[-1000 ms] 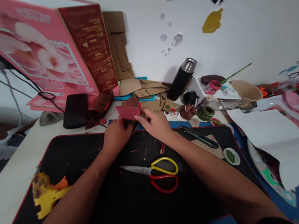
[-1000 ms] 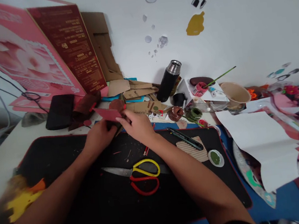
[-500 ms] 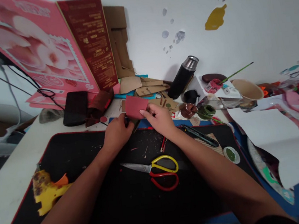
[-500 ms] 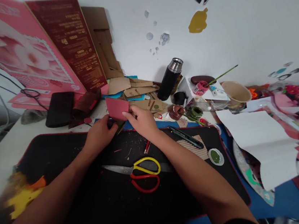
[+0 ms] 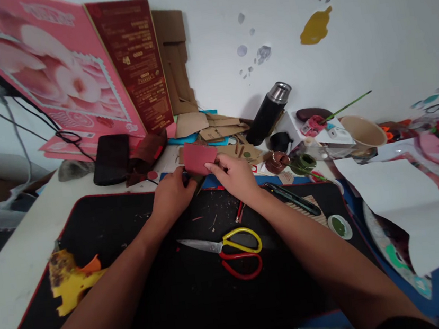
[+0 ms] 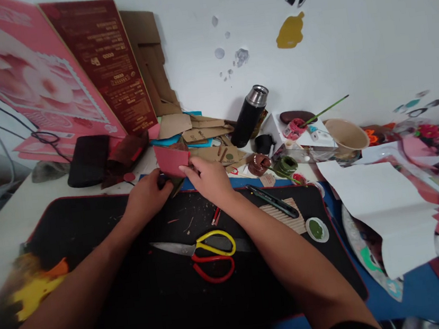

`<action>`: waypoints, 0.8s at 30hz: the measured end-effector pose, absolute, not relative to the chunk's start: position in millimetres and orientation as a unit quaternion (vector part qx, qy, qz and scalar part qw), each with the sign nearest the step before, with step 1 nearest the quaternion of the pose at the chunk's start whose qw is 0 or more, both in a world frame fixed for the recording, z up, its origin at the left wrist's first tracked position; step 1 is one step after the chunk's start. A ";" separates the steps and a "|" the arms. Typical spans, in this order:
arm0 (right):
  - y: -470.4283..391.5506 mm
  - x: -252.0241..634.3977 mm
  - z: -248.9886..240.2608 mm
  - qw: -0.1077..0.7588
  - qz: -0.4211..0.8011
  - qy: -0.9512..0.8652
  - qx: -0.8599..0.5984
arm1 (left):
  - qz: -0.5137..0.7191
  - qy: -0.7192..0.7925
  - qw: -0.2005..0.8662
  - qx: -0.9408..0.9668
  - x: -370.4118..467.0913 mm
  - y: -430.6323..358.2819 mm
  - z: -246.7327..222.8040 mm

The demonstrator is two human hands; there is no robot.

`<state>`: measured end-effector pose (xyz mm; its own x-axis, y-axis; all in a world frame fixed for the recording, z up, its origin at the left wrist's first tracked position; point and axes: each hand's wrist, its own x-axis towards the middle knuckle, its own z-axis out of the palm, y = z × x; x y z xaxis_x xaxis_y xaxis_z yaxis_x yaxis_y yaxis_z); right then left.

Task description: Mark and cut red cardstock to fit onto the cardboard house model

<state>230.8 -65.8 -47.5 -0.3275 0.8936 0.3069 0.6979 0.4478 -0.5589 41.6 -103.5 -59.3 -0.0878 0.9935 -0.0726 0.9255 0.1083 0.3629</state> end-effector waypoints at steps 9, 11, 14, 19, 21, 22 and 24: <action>-66.7 232.9 -50.6 0.319 0.191 -0.781 -0.502 | 0.117 0.727 0.147 0.660 41.6 -103.8 -60.5; -68.3 231.8 -51.3 0.337 0.203 -0.776 -0.493 | 0.112 0.728 0.142 0.661 41.7 -103.8 -60.5; -70.7 229.2 -51.6 0.355 0.224 -0.766 -0.487 | 0.109 0.726 0.137 0.665 41.7 -104.0 -60.7; -70.2 226.2 -53.6 0.390 0.238 -0.742 -0.491 | 0.141 0.710 0.144 0.674 40.6 -104.9 -64.0; -69.4 225.9 -55.3 0.411 0.240 -0.734 -0.484 | 0.169 0.697 0.153 0.680 39.4 -104.6 -67.2; -69.3 225.9 -56.1 0.417 0.243 -0.733 -0.479 | 0.181 0.691 0.156 0.682 38.7 -104.2 -69.1; -70.0 225.5 -57.6 0.416 0.250 -0.736 -0.471 | 0.191 0.682 0.155 0.689 37.3 -102.9 -73.1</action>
